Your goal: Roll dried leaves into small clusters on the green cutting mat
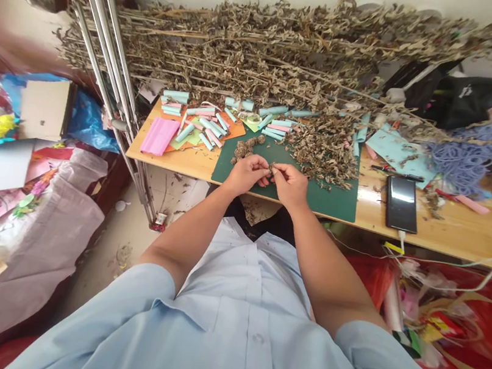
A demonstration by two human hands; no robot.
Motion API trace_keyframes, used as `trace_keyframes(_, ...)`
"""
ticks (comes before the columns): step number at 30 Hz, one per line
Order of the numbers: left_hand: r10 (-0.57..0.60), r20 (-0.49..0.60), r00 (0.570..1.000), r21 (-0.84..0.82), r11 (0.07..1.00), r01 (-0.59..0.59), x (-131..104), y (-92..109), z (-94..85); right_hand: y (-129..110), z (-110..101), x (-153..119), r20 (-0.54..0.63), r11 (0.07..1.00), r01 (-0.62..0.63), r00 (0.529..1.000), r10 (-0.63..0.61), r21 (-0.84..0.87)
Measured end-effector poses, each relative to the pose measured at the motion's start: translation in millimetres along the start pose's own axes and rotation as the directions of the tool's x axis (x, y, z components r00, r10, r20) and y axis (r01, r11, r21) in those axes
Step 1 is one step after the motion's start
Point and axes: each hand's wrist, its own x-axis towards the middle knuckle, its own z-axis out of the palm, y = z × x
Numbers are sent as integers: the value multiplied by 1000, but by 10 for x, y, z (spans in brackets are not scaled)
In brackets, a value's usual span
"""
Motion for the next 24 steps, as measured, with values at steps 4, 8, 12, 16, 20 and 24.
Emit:
trace_keyframes(4, -14, -12, 1000, 14, 1000, 14, -8, 24, 7, 21, -9, -22, 30, 996, 84, 996, -83, -41)
trace_keyframes(8, -18, -20, 1000, -15, 1000, 18, -7, 26, 13, 0, -14, -28, 27, 989, 126, 992, -124, -80)
trace_keyframes(12, -34, -20, 999, -24, 999, 33, -3, 22, 10, 5, -7, -25, 6, 983, 150, 989, -150, -107)
trace_keyframes(16, -31, 0, 1000, 3, 1000, 31, -6, 30, 5, 19, -3, -25, 2, 983, 143, 990, -143, -114)
trace_keyframes(20, -32, -2, 999, 27, 999, 32, -13, 26, 5, -7, -8, -34, 1, 985, 130, 991, -131, -116)
trace_keyframes(24, -12, 7, 1000, 50, 999, 11, -19, 16, 9, -48, -18, -47, 31, 986, 122, 992, -119, -118)
